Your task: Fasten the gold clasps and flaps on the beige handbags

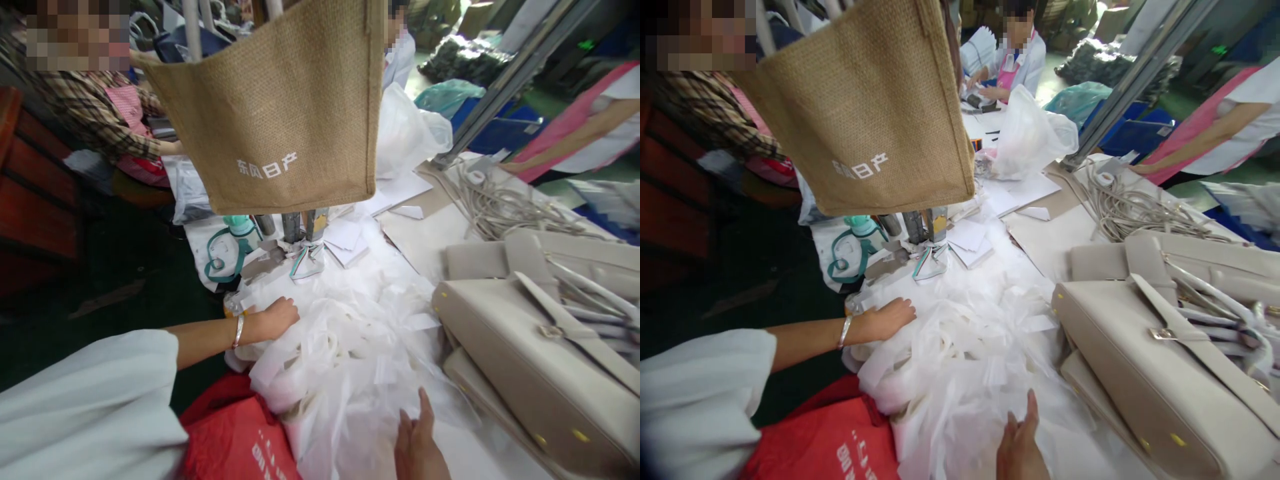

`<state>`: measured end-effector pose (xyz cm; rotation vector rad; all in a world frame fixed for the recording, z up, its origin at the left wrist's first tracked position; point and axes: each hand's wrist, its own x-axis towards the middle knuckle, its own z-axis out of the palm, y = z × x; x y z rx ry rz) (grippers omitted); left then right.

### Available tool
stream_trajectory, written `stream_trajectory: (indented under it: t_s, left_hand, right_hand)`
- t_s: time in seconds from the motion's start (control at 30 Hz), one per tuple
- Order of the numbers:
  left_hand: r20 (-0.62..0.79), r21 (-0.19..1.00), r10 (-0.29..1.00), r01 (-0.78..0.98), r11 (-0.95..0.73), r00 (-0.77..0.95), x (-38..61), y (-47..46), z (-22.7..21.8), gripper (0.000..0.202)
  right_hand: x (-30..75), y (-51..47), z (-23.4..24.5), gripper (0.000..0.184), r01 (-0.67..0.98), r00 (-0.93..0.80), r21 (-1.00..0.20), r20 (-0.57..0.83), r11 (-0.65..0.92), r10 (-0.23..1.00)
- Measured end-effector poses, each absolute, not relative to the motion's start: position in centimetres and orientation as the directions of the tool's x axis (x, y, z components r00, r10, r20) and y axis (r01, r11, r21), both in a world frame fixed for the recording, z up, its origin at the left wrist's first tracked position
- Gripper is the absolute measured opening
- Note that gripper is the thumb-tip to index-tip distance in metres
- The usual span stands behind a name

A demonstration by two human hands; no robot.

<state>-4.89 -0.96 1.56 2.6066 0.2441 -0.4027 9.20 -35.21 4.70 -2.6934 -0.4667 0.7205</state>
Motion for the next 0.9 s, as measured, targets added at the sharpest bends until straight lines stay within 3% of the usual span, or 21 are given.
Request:
stream_trajectory:
  t_s: [0.1,0.17,0.27,0.33,0.4,0.47,0.57,0.67,0.77,0.87,0.9]
  left_hand:
    - [-0.289,0.322,0.063,0.159,-0.933,0.955,-5.3,-1.9,1.7,0.033]
    - [-0.32,0.313,0.066,0.171,-0.934,0.945,-5.2,-2.2,1.6,0.037]
    - [-0.415,0.362,0.087,0.252,-0.897,0.906,-4.7,-2.0,1.1,0.028]
    - [-0.457,0.375,0.104,0.297,-0.878,0.883,-4.6,-1.4,0.7,0.022]
    - [-0.487,0.398,0.123,0.344,-0.85,0.865,-4.5,-0.4,0.4,0.019]
    - [-0.501,0.445,0.132,0.385,-0.809,0.855,-4.5,0.7,0.5,0.016]
    - [-0.522,0.509,0.161,0.457,-0.73,0.838,-4.0,1.4,1.6,0.029]
    - [-0.426,0.581,0.227,0.457,-0.673,0.876,-3.3,-0.3,2.9,0.032]
    - [-0.301,0.627,0.157,0.32,-0.71,0.94,-3.2,-3.8,2.4,0.03]
    - [-0.36,0.649,0.048,0.287,-0.705,0.932,-4.0,-6.8,0.2,0.015]
    - [-0.37,0.658,0.039,0.292,-0.694,0.928,-4.5,-7.5,-0.6,0.013]
  right_hand:
    - [10.1,-31.6,4.1,0.062,0.167,0.759,-0.477,-0.496,-0.863,0.421]
    - [10.2,-29.6,3.6,0.062,0.176,0.68,-0.509,-0.556,-0.843,0.478]
    - [9.1,-28.2,3.5,0.045,0.439,0.569,-0.492,-0.495,-0.752,0.657]
    - [7.3,-28.5,3.9,0.035,0.687,0.456,-0.425,-0.379,-0.589,0.805]
    - [5.1,-29.0,4.4,0.046,0.874,0.262,-0.329,-0.301,-0.358,0.917]
    - [2.9,-29.0,4.8,0.048,0.955,0.061,-0.258,-0.302,-0.143,0.951]
    - [0.7,-26.7,4.9,0.029,0.963,-0.116,-0.27,-0.404,0.003,0.907]
    - [0.0,-22.4,4.7,0.026,0.942,-0.156,-0.334,-0.5,-0.023,0.852]
    - [-0.1,-18.8,5.1,0.028,0.923,-0.083,-0.354,-0.566,-0.151,0.82]
    - [0.5,-18.2,6.2,0.02,0.915,-0.024,-0.33,-0.617,-0.231,0.787]
    - [0.9,-18.6,6.6,0.025,0.895,-0.002,-0.35,-0.625,-0.277,0.781]
